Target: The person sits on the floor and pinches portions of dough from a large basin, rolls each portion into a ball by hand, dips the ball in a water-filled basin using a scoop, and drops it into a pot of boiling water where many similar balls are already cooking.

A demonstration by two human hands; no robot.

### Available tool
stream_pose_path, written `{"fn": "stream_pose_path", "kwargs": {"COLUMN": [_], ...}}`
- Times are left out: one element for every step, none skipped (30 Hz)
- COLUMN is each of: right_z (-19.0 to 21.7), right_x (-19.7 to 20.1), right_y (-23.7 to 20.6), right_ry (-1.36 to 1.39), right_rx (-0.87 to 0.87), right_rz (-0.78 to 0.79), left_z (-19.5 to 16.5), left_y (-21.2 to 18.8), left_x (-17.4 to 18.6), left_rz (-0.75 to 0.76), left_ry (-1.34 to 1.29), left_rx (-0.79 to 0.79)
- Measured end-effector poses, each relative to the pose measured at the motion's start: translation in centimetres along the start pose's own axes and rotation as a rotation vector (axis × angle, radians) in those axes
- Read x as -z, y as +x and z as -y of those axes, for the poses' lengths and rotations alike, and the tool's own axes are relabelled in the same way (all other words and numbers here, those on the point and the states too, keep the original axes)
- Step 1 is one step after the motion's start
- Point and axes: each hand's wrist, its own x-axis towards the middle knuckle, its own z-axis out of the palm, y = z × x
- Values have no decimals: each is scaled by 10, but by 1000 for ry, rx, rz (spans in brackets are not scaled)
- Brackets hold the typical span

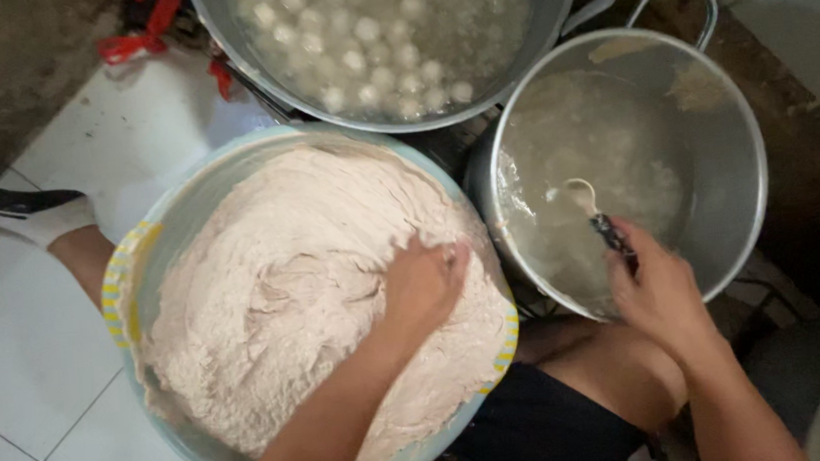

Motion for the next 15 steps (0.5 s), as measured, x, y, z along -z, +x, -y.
{"fn": "stream_pose_path", "kwargs": {"right_z": [6,9,11,13,16,19,22,26,29,33,36,38,39,40,39], "right_x": [-1,-1,-1,-1,-1,-1,-2,-3,-5,-7,-10,-11,-12,-14,-15], "right_y": [-8,-17,-28,-38,-45,-49,-54,-61,-65,-68,-72,-74,-76,-76,-76], "right_ry": [115,231,346,386,429,474,420,368,316,311,304,294,319,343,366], "right_rx": [40,74,106,122,145,178,210,241,274,366,457,548,547,547,549], "right_rz": [49,96,144,232,311,386,359,333,307,257,208,160,193,226,261], "left_z": [-6,-11,-11,-8,-6,-4,-2,0,1,1,0,-2,-5,-8,-11], "left_y": [-12,-21,-27,-31,-33,-34,-36,-36,-36,-36,-37,-37,-37,-36,-36], "left_x": [-8,-14,-18,-20,-22,-25,-26,-26,-27,-27,-27,-27,-27,-26,-24], "left_rz": [-95,-184,-169,-153,-144,-123,-101,-78,-82,-88,-92,-52,-13,24,53], "left_ry": [-61,-124,-187,-250,-313,-355,-395,-432,-476,-519,-563,-537,-512,-486,-448], "left_rx": [-41,-81,-109,-136,-171,-155,-138,-120,-132,-141,-149,-95,-41,12,27]}}
